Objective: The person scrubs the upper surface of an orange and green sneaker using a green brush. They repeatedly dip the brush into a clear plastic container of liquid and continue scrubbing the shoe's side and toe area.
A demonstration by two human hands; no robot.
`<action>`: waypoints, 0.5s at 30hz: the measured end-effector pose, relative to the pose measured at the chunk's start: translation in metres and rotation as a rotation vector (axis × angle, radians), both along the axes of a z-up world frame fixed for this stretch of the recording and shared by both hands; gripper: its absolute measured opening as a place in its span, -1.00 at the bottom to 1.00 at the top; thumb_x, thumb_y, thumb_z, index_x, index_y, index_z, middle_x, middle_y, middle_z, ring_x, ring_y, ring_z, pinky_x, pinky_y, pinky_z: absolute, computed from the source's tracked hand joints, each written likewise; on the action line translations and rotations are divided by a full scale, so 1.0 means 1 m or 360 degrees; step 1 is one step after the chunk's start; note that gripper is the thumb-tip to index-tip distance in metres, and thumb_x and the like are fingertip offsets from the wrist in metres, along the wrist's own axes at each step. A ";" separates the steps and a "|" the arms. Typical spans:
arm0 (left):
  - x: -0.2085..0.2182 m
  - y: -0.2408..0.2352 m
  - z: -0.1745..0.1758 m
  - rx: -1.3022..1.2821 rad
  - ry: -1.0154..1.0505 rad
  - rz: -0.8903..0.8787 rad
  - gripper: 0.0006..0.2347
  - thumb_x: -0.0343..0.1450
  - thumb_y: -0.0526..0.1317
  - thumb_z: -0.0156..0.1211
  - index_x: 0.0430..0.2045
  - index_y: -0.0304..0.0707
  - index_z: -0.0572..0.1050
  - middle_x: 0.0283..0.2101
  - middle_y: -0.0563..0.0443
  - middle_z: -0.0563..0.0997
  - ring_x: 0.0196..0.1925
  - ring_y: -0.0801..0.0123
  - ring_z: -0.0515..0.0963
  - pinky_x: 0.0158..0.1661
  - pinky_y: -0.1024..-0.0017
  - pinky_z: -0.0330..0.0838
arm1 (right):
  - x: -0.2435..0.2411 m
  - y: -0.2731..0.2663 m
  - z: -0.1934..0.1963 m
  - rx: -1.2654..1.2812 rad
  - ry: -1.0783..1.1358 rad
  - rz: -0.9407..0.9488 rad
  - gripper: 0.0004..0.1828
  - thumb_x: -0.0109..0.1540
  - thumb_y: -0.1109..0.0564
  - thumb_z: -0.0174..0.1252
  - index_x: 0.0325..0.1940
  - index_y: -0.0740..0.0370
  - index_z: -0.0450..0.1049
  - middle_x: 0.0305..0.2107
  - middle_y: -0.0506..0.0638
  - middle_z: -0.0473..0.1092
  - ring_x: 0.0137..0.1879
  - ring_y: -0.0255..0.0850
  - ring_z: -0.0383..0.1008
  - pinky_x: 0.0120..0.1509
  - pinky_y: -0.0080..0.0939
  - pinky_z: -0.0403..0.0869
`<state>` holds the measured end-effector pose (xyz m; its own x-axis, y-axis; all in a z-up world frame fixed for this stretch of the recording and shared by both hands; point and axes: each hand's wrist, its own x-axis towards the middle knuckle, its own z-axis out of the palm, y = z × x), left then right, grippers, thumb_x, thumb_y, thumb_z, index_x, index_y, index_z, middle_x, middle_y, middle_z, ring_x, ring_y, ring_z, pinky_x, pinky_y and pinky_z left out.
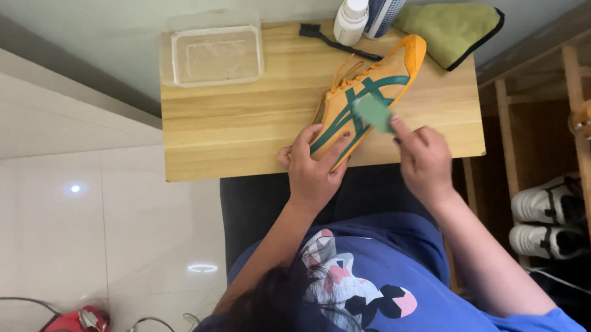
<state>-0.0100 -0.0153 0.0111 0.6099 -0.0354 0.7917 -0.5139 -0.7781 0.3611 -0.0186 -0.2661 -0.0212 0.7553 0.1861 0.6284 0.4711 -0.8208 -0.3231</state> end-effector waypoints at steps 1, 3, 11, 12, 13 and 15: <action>0.000 0.000 -0.003 0.0004 -0.0003 0.0006 -0.76 0.35 -0.10 0.32 -0.12 0.39 0.61 0.07 0.04 0.49 0.01 0.21 0.59 -0.10 0.33 0.17 | 0.001 -0.001 0.004 0.0004 -0.0003 0.0006 -0.61 0.32 0.23 0.27 0.25 0.12 0.64 -0.48 0.06 0.32 -0.37 0.06 0.41 -0.23 0.03 0.43; -0.001 -0.002 -0.011 -0.0029 -0.0025 -0.0058 -0.74 0.34 -0.12 0.32 -0.12 0.40 0.62 0.03 0.04 0.51 -0.01 0.21 0.58 -0.09 0.35 0.19 | 0.003 -0.004 0.013 -0.0008 -0.0118 -0.0053 -0.60 0.33 0.29 0.24 0.26 0.14 0.65 -0.49 0.02 0.30 -0.41 0.02 0.40 -0.26 0.01 0.44; 0.001 -0.007 0.013 -0.0150 -0.0137 -0.0119 -0.85 0.30 -0.25 0.39 -0.38 0.21 0.66 -0.08 -0.04 0.54 -0.07 0.15 0.63 -0.07 0.31 0.49 | 0.001 0.001 0.028 -0.0179 -0.0173 -0.0061 -0.72 0.31 0.17 0.29 0.10 0.05 0.70 -0.53 -0.05 0.23 -0.43 -0.05 0.36 -0.24 -0.07 0.36; 0.000 -0.008 0.016 -0.0190 -0.0123 -0.0165 -0.85 0.30 -0.27 0.41 -0.38 0.17 0.66 -0.08 -0.06 0.54 -0.08 0.11 0.64 -0.08 0.29 0.51 | 0.005 -0.006 0.029 -0.0276 -0.0229 -0.0152 -0.70 0.32 0.14 0.32 0.15 0.00 0.70 -0.50 -0.08 0.24 -0.40 -0.11 0.37 -0.19 -0.13 0.34; 0.001 -0.008 0.013 -0.0192 -0.0127 -0.0161 -0.85 0.30 -0.27 0.41 -0.38 0.17 0.66 -0.08 -0.06 0.54 -0.08 0.11 0.64 -0.08 0.29 0.51 | 0.000 0.007 0.034 -0.0278 -0.0234 -0.0148 -0.70 0.32 0.14 0.32 0.15 0.00 0.70 -0.50 -0.08 0.24 -0.40 -0.11 0.37 -0.19 -0.13 0.34; 0.001 -0.008 0.008 -0.0124 -0.0124 -0.0100 -0.91 0.32 -0.21 0.39 -0.45 0.19 0.63 -0.06 0.00 0.54 -0.05 0.19 0.62 -0.07 0.32 0.41 | -0.010 0.033 0.045 -0.0303 -0.0184 -0.0117 -0.82 0.30 0.07 0.33 -0.01 -0.10 0.69 -0.50 -0.15 0.25 -0.37 -0.18 0.39 -0.12 -0.17 0.34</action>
<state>-0.0090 -0.0229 0.0190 0.5449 -0.0083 0.8385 -0.5898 -0.7145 0.3762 -0.0286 -0.2333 0.0241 0.6963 0.2567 0.6702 0.4327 -0.8952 -0.1067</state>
